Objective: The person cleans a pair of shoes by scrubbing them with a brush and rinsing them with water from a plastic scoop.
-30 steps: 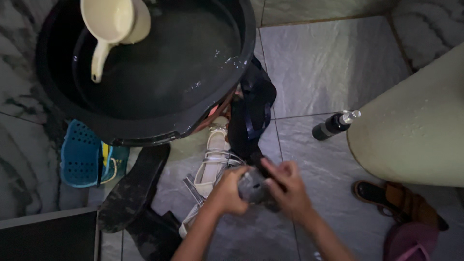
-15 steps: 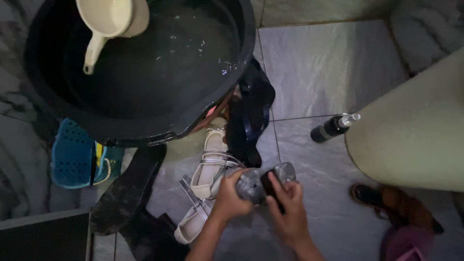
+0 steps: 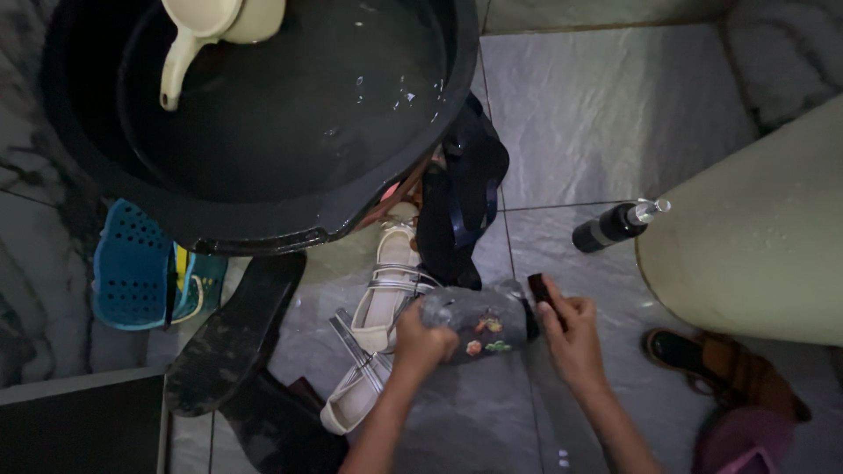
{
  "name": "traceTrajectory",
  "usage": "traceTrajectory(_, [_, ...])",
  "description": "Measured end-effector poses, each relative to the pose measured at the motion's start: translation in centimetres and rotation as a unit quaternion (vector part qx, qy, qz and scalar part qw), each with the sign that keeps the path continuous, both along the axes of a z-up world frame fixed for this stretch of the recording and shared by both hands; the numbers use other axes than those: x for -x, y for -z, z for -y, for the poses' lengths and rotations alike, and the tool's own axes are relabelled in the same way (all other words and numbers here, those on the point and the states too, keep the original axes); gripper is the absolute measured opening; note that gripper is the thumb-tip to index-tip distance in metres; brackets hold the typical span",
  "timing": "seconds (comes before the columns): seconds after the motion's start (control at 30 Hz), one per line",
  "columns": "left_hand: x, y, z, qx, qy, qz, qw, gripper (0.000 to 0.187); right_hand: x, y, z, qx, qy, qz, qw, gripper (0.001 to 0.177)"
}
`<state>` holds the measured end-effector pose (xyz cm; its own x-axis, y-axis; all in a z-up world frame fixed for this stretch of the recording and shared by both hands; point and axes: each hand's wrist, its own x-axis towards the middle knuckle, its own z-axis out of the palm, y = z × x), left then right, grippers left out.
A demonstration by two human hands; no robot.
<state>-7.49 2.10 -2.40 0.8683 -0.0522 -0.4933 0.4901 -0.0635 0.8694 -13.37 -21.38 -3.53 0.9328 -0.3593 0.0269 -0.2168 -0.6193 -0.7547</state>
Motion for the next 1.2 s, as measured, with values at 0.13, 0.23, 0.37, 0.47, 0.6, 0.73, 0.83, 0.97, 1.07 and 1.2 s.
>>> traceTrajectory(0.13, [0.8,4.8,2.4,0.042,-0.069,-0.001,0.997,0.031,2.3,-2.5,-4.8,0.073,-0.023,0.028,0.997,0.056])
traceTrajectory(0.23, [1.5,9.8,2.8,0.102,-0.153,-0.008,0.983,0.008,0.4,-2.3,-4.9,0.172,0.005,-0.085,0.981,0.055])
traceTrajectory(0.37, [2.0,13.1,2.0,0.067,-0.163,-0.021,0.984,0.007,-0.2,-2.4,-3.1,0.137,0.036,-0.042,0.989,0.052])
traceTrajectory(0.47, [1.9,13.1,2.7,0.047,-0.157,-0.030,0.986,0.008,3.0,-2.6,-5.3,0.175,-0.045,0.021,0.983,0.055])
traceTrajectory(0.6, [2.7,15.3,3.6,0.011,-0.212,-0.076,0.974,0.013,1.5,-3.3,-4.3,0.218,-0.093,0.033,0.971,0.057])
traceTrajectory(0.73, [3.6,19.9,3.9,0.097,-0.216,0.074,0.969,0.013,1.2,-4.5,-4.6,0.170,0.020,-0.077,0.982,0.052])
traceTrajectory(0.83, [3.0,18.0,4.9,0.104,-0.192,0.082,0.972,0.007,2.4,-4.1,-6.2,0.147,-0.010,-0.096,0.984,0.043])
traceTrajectory(0.97, [2.1,11.4,4.0,0.130,-0.200,0.059,0.969,0.019,0.7,-4.0,-2.8,0.163,-0.010,-0.052,0.985,0.057])
traceTrajectory(1.07, [2.2,7.1,4.1,0.156,-0.206,0.017,0.966,0.028,0.5,-4.8,-2.4,0.152,-0.015,0.010,0.988,0.054])
traceTrajectory(1.2, [2.4,4.0,4.8,0.160,-0.174,0.024,0.971,0.045,1.0,-5.7,-5.1,0.176,-0.199,0.065,0.962,0.056])
